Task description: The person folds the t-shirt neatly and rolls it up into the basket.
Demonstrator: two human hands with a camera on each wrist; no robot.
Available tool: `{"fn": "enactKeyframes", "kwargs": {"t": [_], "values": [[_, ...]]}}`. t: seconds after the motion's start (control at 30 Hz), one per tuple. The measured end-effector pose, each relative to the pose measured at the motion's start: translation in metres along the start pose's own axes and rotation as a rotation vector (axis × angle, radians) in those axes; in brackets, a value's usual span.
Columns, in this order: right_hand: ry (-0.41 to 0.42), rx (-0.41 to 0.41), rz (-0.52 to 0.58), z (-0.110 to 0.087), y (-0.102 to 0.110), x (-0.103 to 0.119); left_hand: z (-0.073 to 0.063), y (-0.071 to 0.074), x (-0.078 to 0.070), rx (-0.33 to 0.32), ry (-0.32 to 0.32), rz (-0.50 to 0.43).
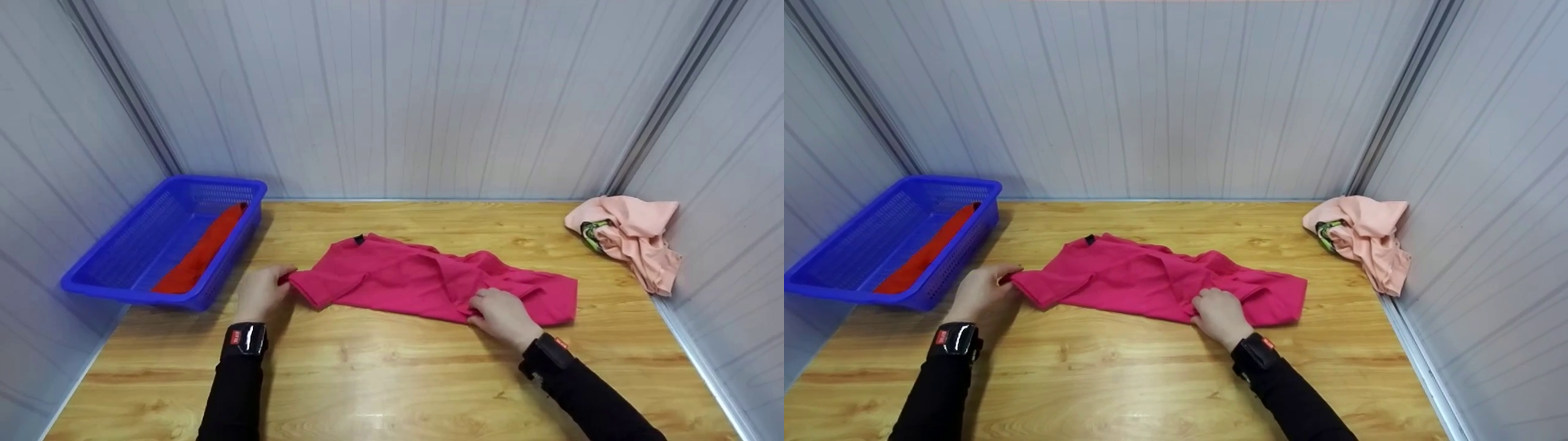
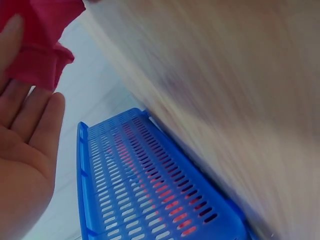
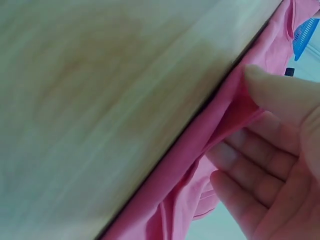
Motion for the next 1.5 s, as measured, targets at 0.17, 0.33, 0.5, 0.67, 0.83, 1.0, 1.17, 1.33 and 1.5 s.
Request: {"fn": "enactKeyframes", "kwargs": {"t": [0.17,0.33,0.5,0.67,0.83,1.0,1.17,1.33,1.5], "values": [[-0.055,-0.008,0.07,0.001,0.005,-0.01,0.001,0.004,0.004,-0.016,0.043,-0.052],[-0.159,-0.051,0.163,-0.005,0.026,-0.031,0.003,0.011,0.006,-0.052,0.041,-0.109],[-0.241,-0.167,0.233,-0.018,0.064,-0.052,0.0,0.024,0.0,-0.123,0.017,-0.122],[-0.281,-0.313,0.261,-0.038,0.104,-0.066,-0.004,0.044,-0.011,-0.214,0.005,-0.103],[-0.301,-0.442,0.248,-0.059,0.139,-0.075,-0.008,0.067,-0.026,-0.33,-0.041,-0.094],[-0.305,-0.526,0.25,-0.075,0.163,-0.078,-0.013,0.088,-0.046,-0.425,-0.133,-0.114],[-0.323,-0.551,0.271,-0.09,0.171,-0.077,-0.016,0.091,-0.066,-0.441,-0.243,-0.128],[-0.337,-0.575,0.254,-0.107,0.168,-0.078,-0.018,0.082,-0.076,-0.394,-0.315,-0.127],[-0.381,-0.582,0.235,-0.129,0.157,-0.088,-0.014,0.062,-0.078,-0.281,-0.302,-0.134]]}}
Point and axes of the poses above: each hand's wrist, its own z-axis towards the middle knuckle, its own y-axis out of the back of the hand, x = y × z, the point moved 10 cm from there along z, towards the middle knuckle, and after that the axes turned 7 degrees about x, right-handed, at the moved point
